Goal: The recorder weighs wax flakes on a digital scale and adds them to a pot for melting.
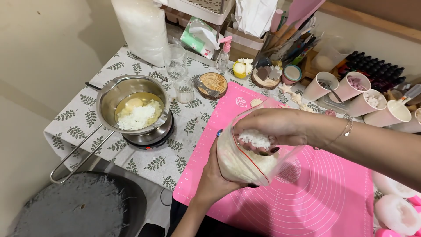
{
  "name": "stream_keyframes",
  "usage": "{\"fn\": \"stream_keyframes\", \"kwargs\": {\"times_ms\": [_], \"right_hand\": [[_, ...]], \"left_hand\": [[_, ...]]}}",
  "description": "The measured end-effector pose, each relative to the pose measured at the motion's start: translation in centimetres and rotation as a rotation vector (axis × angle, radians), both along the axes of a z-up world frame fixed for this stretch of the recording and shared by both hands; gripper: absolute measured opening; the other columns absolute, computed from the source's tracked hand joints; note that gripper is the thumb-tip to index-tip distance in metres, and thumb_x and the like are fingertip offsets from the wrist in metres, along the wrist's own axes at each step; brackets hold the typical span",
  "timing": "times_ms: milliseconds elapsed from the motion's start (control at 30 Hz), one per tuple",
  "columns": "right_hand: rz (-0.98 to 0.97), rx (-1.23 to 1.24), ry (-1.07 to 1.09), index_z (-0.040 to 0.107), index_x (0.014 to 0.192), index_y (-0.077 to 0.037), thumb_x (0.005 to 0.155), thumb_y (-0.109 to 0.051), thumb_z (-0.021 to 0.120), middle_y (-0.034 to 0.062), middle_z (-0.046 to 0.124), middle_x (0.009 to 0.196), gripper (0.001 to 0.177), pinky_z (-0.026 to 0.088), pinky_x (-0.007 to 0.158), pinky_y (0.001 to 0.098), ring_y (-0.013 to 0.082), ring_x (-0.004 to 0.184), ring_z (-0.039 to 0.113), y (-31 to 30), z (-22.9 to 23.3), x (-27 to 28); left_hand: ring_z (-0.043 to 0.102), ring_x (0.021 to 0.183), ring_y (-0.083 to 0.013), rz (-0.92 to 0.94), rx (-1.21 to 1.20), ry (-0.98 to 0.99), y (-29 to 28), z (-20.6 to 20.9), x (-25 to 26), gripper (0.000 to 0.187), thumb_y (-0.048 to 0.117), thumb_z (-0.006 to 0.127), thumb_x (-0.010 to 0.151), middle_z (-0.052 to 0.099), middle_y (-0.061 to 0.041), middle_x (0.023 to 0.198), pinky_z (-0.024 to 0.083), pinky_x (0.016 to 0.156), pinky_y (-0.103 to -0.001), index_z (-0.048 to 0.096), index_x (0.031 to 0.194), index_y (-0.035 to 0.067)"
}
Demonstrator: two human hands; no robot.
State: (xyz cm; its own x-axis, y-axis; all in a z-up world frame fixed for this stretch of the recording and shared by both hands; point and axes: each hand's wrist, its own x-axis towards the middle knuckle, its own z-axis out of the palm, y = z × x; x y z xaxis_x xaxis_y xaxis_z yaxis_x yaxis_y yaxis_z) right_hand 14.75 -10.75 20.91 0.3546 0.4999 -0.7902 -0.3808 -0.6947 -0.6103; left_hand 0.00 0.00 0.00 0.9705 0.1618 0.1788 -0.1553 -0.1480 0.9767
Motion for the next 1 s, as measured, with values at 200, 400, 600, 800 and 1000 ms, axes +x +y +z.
{"fn": "stream_keyframes", "kwargs": {"times_ms": [200, 400, 600, 800, 1000], "right_hand": [[-0.015, -0.002, -0.033, 0.067, 0.08, -0.006, 0.091, -0.027, 0.061, 0.0024, 0.065, 0.068, 0.024, 0.043, 0.046, 0.0287, 0.0119, 0.053, 0.055, 0.0, 0.0, -0.1], [-0.049, -0.045, -0.083, 0.069, 0.08, -0.007, 0.088, -0.028, 0.064, 0.0011, 0.063, 0.068, 0.023, 0.042, 0.046, 0.0278, 0.0103, 0.054, 0.053, 0.3, 0.1, -0.4], [0.033, -0.098, -0.107, 0.055, 0.063, -0.008, 0.092, -0.031, 0.06, -0.0013, 0.046, 0.054, 0.037, 0.027, 0.039, 0.0275, 0.009, 0.045, 0.038, 0.2, 0.0, -0.2], [0.243, 0.071, -0.199, 0.055, 0.061, -0.007, 0.092, -0.022, 0.057, -0.0021, 0.044, 0.054, 0.034, 0.027, 0.04, 0.028, 0.0077, 0.045, 0.037, -1.2, -2.0, 0.6], [0.391, 0.033, -0.158, 0.051, 0.06, -0.011, 0.092, -0.024, 0.057, -0.0052, 0.04, 0.055, 0.035, 0.024, 0.039, 0.027, 0.0064, 0.045, 0.031, -1.1, 0.9, 0.4]], "left_hand": [[0.066, 0.131, -0.0311, -0.007, -0.007, -0.019, 0.0, 0.1, -0.1, 0.141, 0.033, 0.103, 0.054, 0.062, -0.017, 0.143, 0.059, 0.102, -0.043, 0.014, 0.162, 0.011], [0.055, 0.143, -0.0319, -0.071, -0.118, -0.034, 0.5, 1.7, -0.8, 0.146, 0.044, 0.1, 0.054, 0.05, -0.019, 0.156, 0.051, 0.112, -0.045, 0.011, 0.164, 0.008], [0.032, 0.161, -0.0368, 0.024, -0.11, -0.223, 0.2, 0.8, -2.1, 0.142, 0.065, 0.088, 0.067, 0.025, -0.024, 0.173, 0.031, 0.131, -0.049, 0.01, 0.166, -0.001], [0.031, 0.162, -0.0376, 0.149, -0.023, -0.275, 0.6, 0.7, -2.9, 0.128, 0.059, 0.085, 0.075, 0.028, -0.025, 0.173, 0.029, 0.132, -0.05, 0.017, 0.164, -0.005], [0.033, 0.161, -0.0378, 0.176, -0.003, -0.244, 1.1, 1.5, -3.1, 0.126, 0.05, 0.091, 0.075, 0.028, -0.025, 0.172, 0.033, 0.13, -0.049, 0.019, 0.163, -0.005]]}}
